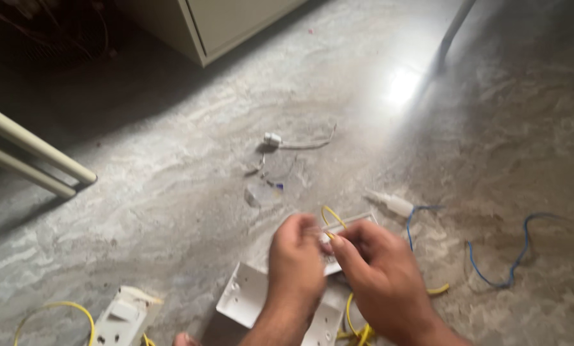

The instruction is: The person wires an electrical switchboard by stripping yellow and blue wires with pliers and inserting them into terminal blocks.

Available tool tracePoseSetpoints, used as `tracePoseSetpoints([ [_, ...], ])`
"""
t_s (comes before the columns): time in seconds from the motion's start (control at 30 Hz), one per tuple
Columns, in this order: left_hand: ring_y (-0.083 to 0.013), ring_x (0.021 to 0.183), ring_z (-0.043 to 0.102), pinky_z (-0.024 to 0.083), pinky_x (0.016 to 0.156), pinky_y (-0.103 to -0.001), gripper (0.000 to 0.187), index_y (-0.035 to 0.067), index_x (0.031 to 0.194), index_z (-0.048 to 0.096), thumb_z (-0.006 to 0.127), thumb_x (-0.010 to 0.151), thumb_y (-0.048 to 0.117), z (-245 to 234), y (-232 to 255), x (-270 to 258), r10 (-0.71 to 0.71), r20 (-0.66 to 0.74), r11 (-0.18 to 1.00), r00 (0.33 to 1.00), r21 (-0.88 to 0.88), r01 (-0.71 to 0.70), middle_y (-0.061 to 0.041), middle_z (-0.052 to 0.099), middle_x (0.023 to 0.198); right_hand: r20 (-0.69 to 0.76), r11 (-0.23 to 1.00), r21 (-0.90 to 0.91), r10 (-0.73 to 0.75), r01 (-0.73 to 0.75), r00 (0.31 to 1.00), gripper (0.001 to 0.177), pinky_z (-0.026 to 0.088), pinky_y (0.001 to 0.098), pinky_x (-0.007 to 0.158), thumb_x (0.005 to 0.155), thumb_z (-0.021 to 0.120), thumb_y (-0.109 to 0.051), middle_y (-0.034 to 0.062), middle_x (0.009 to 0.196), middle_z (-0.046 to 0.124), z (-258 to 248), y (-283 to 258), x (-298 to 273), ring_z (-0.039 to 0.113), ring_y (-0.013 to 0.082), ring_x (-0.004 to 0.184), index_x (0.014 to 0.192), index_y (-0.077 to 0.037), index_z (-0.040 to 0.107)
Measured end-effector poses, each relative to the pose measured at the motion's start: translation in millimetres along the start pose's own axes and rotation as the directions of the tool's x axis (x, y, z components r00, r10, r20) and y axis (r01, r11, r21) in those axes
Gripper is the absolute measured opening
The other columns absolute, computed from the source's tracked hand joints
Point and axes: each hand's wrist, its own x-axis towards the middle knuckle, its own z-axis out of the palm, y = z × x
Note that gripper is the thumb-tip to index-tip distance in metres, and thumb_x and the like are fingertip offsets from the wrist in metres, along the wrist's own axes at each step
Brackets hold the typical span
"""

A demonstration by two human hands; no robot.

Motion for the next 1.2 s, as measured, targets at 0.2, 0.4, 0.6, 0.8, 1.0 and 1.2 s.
tracePoseSetpoints([
  [0.2, -0.0125, 0.077, 0.072, 0.052, 0.064, -0.028, 0.042, 0.006, 0.103, 0.072, 0.051, 0.098, 0.042, -32, 16, -7, -0.039, 0.33, 0.989, 0.943, -0.12, 0.083, -0.003, 0.076, 0.087, 0.135, 0.929, 0.319, 0.153, -0.189, 0.979, 0.019, 0.04, 0.0291, 0.048, 0.097, 0.069, -0.015, 0.0066, 0.064, 0.065, -27, 37, -12, 0.054, 0.0134, 0.053, 0.107, 0.0, 0.068],
  [0.4, -0.0162, 0.092, 0.075, 0.06, 0.083, -0.035, 0.024, 0.001, 0.105, 0.077, 0.074, 0.09, 0.019, -7, 16, -37, 0.16, 0.496, 0.936, 0.853, -0.35, 0.028, -0.012, 0.08, 0.1, 0.134, 0.902, 0.421, 0.044, -0.097, 0.99, 0.019, 0.066, 0.0358, 0.077, 0.096, 0.072, -0.014, 0.0086, 0.093, 0.077, -43, 63, -4, 0.074, 0.0165, 0.089, 0.106, 0.003, 0.07],
  [0.6, -0.0138, 0.099, 0.074, 0.058, 0.094, -0.031, 0.015, -0.002, 0.098, 0.07, 0.063, 0.094, 0.011, -6, 13, -37, 0.211, 0.505, 0.872, 0.837, -0.483, 0.072, -0.011, 0.081, 0.109, 0.185, 0.986, 0.157, 0.021, -0.05, 0.983, 0.02, 0.064, 0.0352, 0.076, 0.095, 0.078, -0.017, 0.0103, 0.095, 0.07, -47, 38, -6, 0.069, 0.0157, 0.089, 0.093, 0.003, 0.076],
  [0.8, -0.0128, 0.075, 0.068, 0.056, 0.072, -0.03, 0.021, 0.002, 0.102, 0.067, 0.058, 0.105, 0.021, -5, 14, -39, 0.153, 0.423, 0.971, 0.893, -0.232, -0.056, -0.013, 0.074, 0.085, 0.206, 0.941, -0.321, -0.045, 0.111, 0.978, 0.025, 0.062, 0.0342, 0.073, 0.087, 0.082, -0.028, 0.0052, 0.095, 0.071, -77, -13, 8, 0.069, 0.017, 0.087, 0.102, -0.01, 0.074],
  [1.0, -0.0068, 0.068, 0.063, 0.051, 0.063, -0.027, 0.023, 0.005, 0.097, 0.074, 0.064, 0.099, 0.025, -10, 32, -48, 0.087, 0.423, 0.985, 0.902, 0.098, -0.141, -0.002, 0.072, 0.072, 0.401, 0.857, -0.359, -0.215, 0.369, 0.89, 0.023, 0.058, 0.0314, 0.072, 0.088, 0.078, -0.026, 0.0009, 0.099, 0.075, -79, -16, 21, 0.073, 0.0143, 0.09, 0.107, -0.014, 0.079],
  [1.2, -0.0105, 0.066, 0.069, 0.054, 0.063, -0.028, 0.019, 0.007, 0.094, 0.077, 0.072, 0.092, 0.025, -22, 45, -51, 0.148, 0.45, 0.929, 0.881, 0.243, -0.28, -0.007, 0.075, 0.07, 0.464, 0.757, -0.463, -0.235, 0.461, 0.854, 0.016, 0.055, 0.0304, 0.069, 0.093, 0.072, -0.026, 0.0007, 0.087, 0.071, -79, -5, 21, 0.07, 0.0151, 0.083, 0.097, -0.011, 0.073],
])
